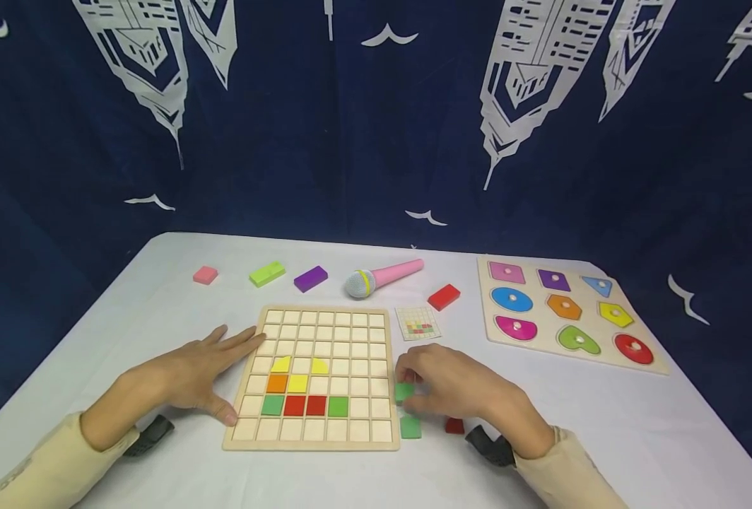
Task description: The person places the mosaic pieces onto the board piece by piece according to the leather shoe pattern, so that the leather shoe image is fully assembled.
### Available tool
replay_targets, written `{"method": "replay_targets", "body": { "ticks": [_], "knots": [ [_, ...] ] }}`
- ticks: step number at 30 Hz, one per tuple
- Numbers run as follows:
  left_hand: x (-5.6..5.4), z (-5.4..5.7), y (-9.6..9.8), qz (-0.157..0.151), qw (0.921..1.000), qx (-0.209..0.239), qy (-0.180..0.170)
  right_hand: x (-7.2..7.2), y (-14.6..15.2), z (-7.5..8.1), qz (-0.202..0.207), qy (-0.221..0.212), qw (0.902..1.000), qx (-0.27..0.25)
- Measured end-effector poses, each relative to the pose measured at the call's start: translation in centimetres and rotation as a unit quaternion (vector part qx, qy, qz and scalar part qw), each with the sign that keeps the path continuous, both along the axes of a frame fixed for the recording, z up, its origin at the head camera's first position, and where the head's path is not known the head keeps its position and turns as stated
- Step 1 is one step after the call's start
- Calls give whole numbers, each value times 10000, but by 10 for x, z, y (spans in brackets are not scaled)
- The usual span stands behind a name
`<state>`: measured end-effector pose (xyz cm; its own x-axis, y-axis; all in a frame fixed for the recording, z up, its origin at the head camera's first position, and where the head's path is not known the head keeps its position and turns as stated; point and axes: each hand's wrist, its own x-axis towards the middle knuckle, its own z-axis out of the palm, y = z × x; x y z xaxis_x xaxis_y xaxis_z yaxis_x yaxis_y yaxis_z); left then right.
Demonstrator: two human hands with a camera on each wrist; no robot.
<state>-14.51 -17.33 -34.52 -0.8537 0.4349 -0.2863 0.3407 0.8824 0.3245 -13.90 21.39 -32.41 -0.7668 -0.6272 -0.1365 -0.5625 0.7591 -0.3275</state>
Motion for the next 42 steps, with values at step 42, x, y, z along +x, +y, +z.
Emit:
{"method": "replay_targets", "body": {
  "ticks": [42],
  "knots": [
    [0, -2, 2, -20, 9999, -107, 57, 52, -47, -15, 600, 1195, 9907, 269]
  ]
}}
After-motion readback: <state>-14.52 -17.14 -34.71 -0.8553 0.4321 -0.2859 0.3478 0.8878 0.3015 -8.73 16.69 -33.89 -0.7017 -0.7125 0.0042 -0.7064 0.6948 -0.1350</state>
